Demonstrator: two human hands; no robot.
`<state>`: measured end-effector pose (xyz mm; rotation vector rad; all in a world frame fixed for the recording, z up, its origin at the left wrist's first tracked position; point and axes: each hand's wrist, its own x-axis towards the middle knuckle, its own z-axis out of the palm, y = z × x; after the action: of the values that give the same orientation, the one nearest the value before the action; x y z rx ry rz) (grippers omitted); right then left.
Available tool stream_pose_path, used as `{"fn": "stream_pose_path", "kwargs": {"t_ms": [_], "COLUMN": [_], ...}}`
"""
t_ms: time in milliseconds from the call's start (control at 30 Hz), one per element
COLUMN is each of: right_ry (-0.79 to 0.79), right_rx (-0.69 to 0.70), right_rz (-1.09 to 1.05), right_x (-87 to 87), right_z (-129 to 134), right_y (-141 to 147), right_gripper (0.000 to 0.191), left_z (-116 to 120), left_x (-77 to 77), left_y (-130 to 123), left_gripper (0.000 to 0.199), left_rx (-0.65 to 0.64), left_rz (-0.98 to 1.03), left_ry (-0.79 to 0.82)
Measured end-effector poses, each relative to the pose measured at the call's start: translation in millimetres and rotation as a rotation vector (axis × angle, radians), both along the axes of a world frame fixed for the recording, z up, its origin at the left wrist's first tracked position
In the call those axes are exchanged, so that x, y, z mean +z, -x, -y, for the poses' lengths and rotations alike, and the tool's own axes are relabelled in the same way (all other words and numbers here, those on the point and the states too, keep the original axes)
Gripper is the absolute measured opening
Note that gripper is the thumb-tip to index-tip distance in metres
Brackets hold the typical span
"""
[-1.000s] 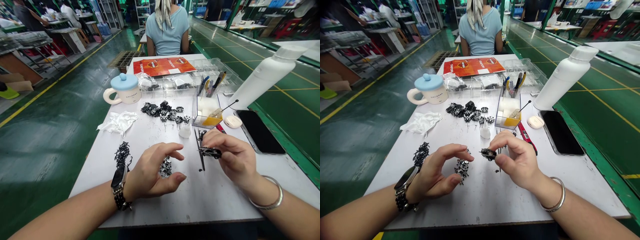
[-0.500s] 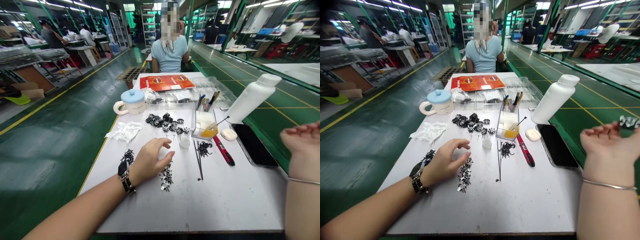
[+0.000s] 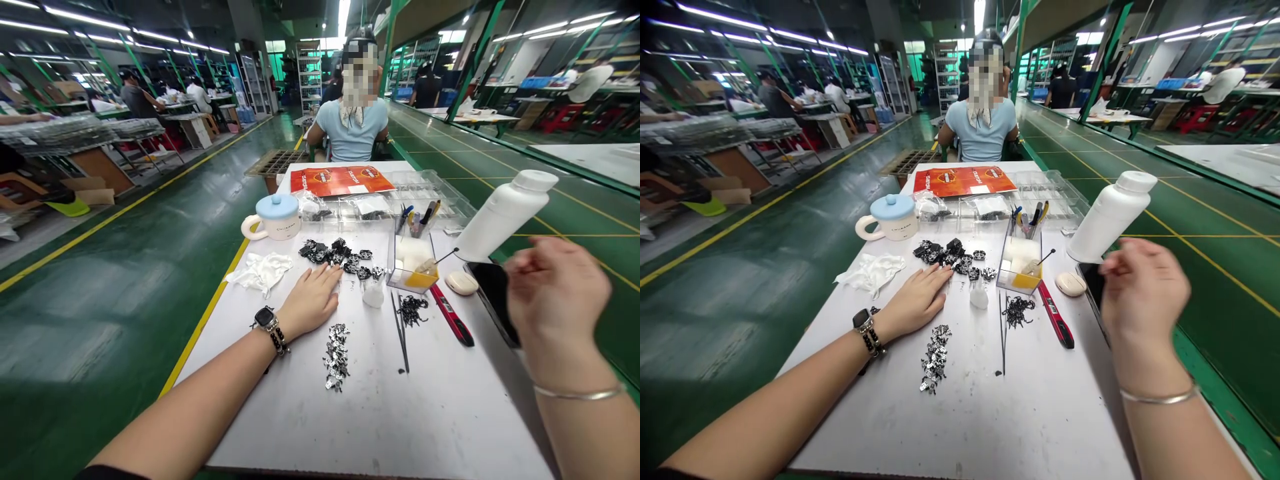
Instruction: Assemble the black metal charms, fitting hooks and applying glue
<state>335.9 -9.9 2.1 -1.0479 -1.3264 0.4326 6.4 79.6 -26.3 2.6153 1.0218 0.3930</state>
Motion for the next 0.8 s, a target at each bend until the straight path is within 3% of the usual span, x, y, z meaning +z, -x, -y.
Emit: {"fn": "stream_pose_path", "kwargs": {"t_ms": [33, 133, 233, 367, 533, 700, 800], "right_ry": [0.033, 0.179, 0.363, 0.462, 0.472, 0.448, 0.469], "right_rx": [-0.137, -0.038, -0.012, -0.031, -0.034, -0.014, 0.052], "right_rz": [-0.024, 0.097, 0.428, 0.578, 0.550, 0.360, 0.070], "right_x": [-2.6, -8.4, -13.9, -24.1, -33.1, -29.1, -20.4], "right_z": [0.3, 6.8, 8.3, -1.2, -11.8, -9.9, -4.2], "right_y": [25.8, 88.4, 115.4, 118.0, 121.1, 122.3, 118.4], "right_gripper": [0.017, 0.021, 0.035, 0.042, 0.024, 0.027, 0.031], "left_z": [2.1, 9.5, 13.0, 11.1, 10.0, 14.3, 21.7], "left_x": [1.5, 7.7, 11.6, 11.1, 8.4, 9.2, 14.8], "left_y": [0.5, 5.2, 11.9, 16.6, 14.0, 10.5, 8.6], "left_gripper": [0.043, 0.037, 0.041, 0.037, 0.036, 0.034, 0.034], "left_rx": [0.009, 0.038, 0.058, 0.006, -0.059, -0.022, 0.034], "left_rz": [0.001, 0.018, 0.033, 0.030, 0.063, 0.147, 0.225], "left_ry": [-0.010, -0.023, -0.019, 0.026, 0.098, 0.173, 0.245]}}
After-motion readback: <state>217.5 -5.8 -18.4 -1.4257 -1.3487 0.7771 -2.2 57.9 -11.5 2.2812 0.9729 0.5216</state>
